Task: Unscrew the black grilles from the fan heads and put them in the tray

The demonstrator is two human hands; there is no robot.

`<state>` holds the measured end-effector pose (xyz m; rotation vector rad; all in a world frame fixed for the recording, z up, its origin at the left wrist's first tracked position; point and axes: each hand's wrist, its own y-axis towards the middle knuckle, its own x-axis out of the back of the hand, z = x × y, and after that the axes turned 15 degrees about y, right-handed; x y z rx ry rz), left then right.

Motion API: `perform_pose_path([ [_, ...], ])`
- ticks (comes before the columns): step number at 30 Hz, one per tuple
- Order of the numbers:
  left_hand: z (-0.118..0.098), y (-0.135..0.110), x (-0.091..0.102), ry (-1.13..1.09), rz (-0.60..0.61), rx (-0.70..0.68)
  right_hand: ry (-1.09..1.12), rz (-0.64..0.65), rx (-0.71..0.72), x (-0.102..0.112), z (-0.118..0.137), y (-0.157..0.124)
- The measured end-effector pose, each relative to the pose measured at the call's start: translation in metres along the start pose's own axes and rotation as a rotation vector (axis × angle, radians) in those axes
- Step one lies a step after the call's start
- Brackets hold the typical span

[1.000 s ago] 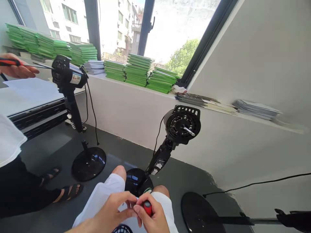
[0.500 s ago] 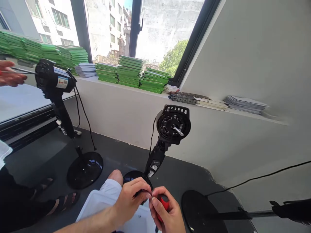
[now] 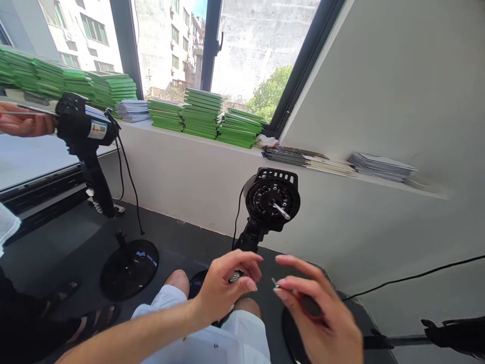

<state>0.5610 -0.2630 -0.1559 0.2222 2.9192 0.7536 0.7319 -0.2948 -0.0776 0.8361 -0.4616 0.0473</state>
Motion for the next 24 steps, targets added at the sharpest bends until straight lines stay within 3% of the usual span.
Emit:
perform_pose_path([
  [2,-0.002,0.026,0.007,0.107,-0.096,-0.141,-0.145,-0.015,0.058,0.021,0.011,0.033],
  [5,0.003,0.073,0.016,0.301,-0.255,-0.222,-0.309,0.091,0.207,0.042,0.013,0.098],
  [7,0.009,0.104,0.018,0.390,-0.240,-0.254,-0.367,0.266,0.287,0.045,0.001,0.140],
  [10,0.021,0.136,0.017,0.411,-0.109,-0.274,-0.390,0.562,0.352,0.036,-0.027,0.184],
  [14,0.036,0.147,0.015,0.356,-0.001,-0.266,-0.517,0.792,0.229,0.020,-0.050,0.208],
  [24,0.039,0.151,0.013,0.340,-0.058,-0.302,-0.596,0.958,0.256,0.010,-0.052,0.230],
])
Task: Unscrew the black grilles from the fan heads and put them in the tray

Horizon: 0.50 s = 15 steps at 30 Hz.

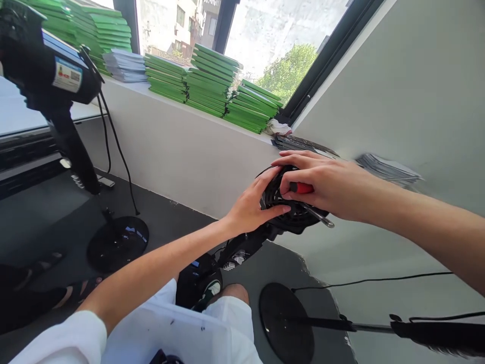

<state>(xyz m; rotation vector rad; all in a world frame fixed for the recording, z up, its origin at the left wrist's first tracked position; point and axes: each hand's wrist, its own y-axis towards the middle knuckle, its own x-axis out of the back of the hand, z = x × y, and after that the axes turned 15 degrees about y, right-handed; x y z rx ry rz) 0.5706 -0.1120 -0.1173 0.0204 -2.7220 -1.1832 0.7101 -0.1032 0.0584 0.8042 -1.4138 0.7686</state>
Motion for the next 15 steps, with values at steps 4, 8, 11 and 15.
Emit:
perform_pose_path([
  [4,-0.001,0.001,0.000,0.006,-0.018,0.002,-0.004,0.003,0.024,-0.002,-0.001,0.003],
  [8,-0.003,0.000,0.000,0.005,-0.023,0.030,-0.113,-0.021,0.003,-0.006,0.002,0.006],
  [11,-0.003,-0.001,-0.004,-0.013,-0.070,0.070,-0.244,-0.043,-0.081,-0.010,0.007,0.006],
  [15,0.000,-0.001,-0.012,-0.050,-0.149,0.003,-0.285,-0.157,-0.246,-0.011,0.009,-0.001],
])
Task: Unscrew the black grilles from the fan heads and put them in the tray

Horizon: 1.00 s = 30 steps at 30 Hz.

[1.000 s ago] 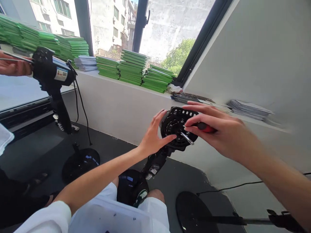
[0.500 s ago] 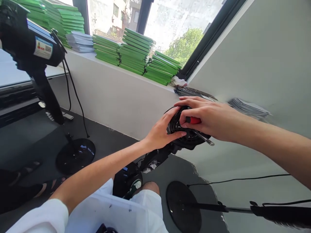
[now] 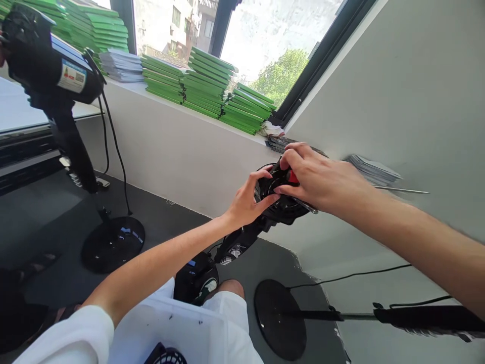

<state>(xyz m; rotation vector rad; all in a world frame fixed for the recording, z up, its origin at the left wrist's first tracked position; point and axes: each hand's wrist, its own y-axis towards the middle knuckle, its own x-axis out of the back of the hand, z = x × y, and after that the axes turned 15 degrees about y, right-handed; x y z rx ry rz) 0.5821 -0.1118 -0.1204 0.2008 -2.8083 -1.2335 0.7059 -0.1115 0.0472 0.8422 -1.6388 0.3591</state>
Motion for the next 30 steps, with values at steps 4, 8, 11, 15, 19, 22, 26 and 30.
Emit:
perform_pose_path([
  [4,0.000,0.001,-0.002,0.073,-0.023,-0.047,0.085,-0.082,-0.123,-0.004,-0.005,-0.004],
  [8,-0.006,-0.001,0.000,0.107,-0.085,-0.050,0.139,-0.080,-0.212,-0.007,0.000,-0.010],
  [11,-0.012,-0.003,0.000,0.114,-0.111,0.009,0.167,-0.131,-0.221,-0.002,0.014,-0.020],
  [15,-0.017,-0.004,-0.001,0.074,-0.124,0.074,0.431,-0.549,-0.073,0.024,0.042,-0.038],
  [19,-0.019,-0.005,-0.002,0.022,-0.118,0.078,1.197,-0.829,0.202,0.056,0.072,-0.041],
  [22,-0.019,-0.005,-0.002,0.021,-0.123,0.082,1.514,-0.664,0.221,0.062,0.085,-0.033],
  [26,-0.020,-0.004,-0.001,0.068,-0.126,0.088,1.560,-0.555,0.161,0.047,0.077,-0.025],
  [30,-0.019,-0.003,-0.002,0.090,-0.122,0.069,1.542,-0.517,0.114,0.038,0.061,-0.024],
])
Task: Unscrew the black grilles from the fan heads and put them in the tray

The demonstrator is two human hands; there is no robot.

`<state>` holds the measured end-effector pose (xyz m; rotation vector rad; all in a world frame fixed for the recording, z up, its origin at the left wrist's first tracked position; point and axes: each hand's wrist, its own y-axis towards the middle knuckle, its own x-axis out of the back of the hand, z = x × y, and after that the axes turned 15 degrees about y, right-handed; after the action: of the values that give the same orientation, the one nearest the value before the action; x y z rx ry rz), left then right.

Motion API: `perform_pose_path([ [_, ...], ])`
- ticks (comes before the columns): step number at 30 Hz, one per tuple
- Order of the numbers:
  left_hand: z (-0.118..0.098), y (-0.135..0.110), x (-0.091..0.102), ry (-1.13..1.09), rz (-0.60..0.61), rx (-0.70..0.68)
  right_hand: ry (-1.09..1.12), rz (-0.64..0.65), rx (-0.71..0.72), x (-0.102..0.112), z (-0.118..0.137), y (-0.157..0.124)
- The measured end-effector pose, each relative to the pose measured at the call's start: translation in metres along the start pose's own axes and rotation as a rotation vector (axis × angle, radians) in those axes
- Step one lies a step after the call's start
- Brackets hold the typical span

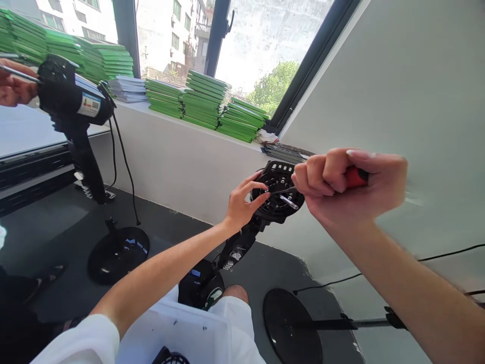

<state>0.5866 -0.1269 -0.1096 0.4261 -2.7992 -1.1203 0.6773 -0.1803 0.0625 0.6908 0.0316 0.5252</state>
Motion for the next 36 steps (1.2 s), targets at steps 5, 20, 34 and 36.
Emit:
perform_pose_path([
  [5,0.001,0.000,-0.002,0.006,-0.006,0.004,0.025,0.001,0.037,0.001,-0.002,0.002],
  [20,0.003,0.004,0.001,0.037,0.026,-0.034,-0.972,0.327,0.485,-0.005,0.006,-0.040],
  [34,0.013,-0.007,0.010,0.307,-0.040,-0.227,-1.837,0.373,-0.160,-0.038,0.057,-0.060],
  [36,0.015,-0.006,0.011,0.318,-0.048,-0.245,-1.807,0.442,-0.185,-0.041,0.059,-0.059],
])
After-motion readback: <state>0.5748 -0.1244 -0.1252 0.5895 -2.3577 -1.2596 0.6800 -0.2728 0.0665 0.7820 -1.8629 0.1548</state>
